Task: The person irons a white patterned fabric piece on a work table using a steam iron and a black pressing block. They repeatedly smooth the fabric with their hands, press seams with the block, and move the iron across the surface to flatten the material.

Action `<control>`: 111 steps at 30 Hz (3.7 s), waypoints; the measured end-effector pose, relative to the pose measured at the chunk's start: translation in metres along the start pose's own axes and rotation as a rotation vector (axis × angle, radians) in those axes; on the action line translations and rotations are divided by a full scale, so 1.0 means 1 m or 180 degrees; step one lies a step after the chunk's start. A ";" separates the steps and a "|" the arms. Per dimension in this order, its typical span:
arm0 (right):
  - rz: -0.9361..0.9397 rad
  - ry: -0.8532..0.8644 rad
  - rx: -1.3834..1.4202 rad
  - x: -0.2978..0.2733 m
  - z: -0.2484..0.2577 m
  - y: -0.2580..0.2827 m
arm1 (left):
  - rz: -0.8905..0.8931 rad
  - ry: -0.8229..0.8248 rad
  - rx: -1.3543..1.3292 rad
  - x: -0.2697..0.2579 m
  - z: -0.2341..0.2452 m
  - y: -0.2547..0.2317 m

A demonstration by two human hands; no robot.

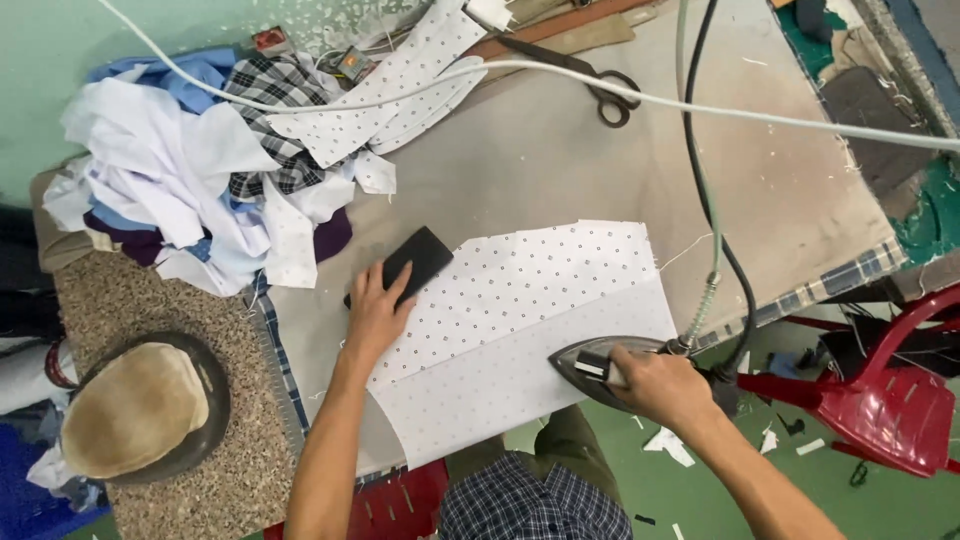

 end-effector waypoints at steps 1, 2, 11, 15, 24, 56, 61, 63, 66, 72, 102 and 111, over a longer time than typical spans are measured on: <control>-0.0024 0.0015 0.0016 0.004 0.000 0.002 | -0.0018 0.0025 -0.0011 0.010 -0.007 -0.005; 0.0092 -0.0022 -0.0043 0.010 0.001 0.007 | 0.0068 -0.0068 0.0325 0.018 -0.012 -0.007; 0.0390 -0.0114 -0.0195 0.024 0.009 0.012 | -0.0944 0.0560 0.0152 0.014 -0.097 -0.137; 0.0528 -0.0052 -0.0290 0.021 0.000 0.005 | -0.1113 0.0719 0.0222 0.022 -0.121 -0.140; 0.0834 -0.0547 0.0078 0.016 0.005 0.007 | -0.1383 0.0422 0.0572 0.032 -0.111 -0.133; 0.0257 -0.1055 -0.0238 0.064 0.073 0.049 | -0.1265 -0.0150 0.0386 0.050 -0.085 -0.110; 0.0104 -0.1349 -0.0385 0.073 0.107 0.047 | -0.1083 -0.0113 0.0142 0.055 -0.083 -0.089; 0.0075 -0.1204 -0.0306 0.078 0.112 0.045 | -0.1125 -0.0151 0.0188 0.054 -0.085 -0.084; 0.0076 -0.1172 -0.0302 0.085 0.116 0.046 | -0.1310 -0.0186 0.0219 0.051 -0.090 -0.079; 0.0063 -0.1063 -0.0062 0.091 0.115 0.042 | -0.0296 -0.0698 0.0652 0.062 -0.007 -0.001; 0.0684 -0.1542 -0.1548 0.033 0.080 0.037 | -0.1850 0.0652 -0.0072 -0.121 -0.101 -0.171; 0.0274 -0.0900 0.0416 0.114 0.118 0.045 | -0.1932 0.0468 -0.0156 -0.094 -0.094 -0.218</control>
Point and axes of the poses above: each hand's wrist, its own x-axis towards the middle knuckle, its own z-axis out of the back of the hand, y = z × x, the point moved 8 cm from there along x, towards the middle knuckle, and after that the axes turned 7 degrees about z, right-handed, at the moved point
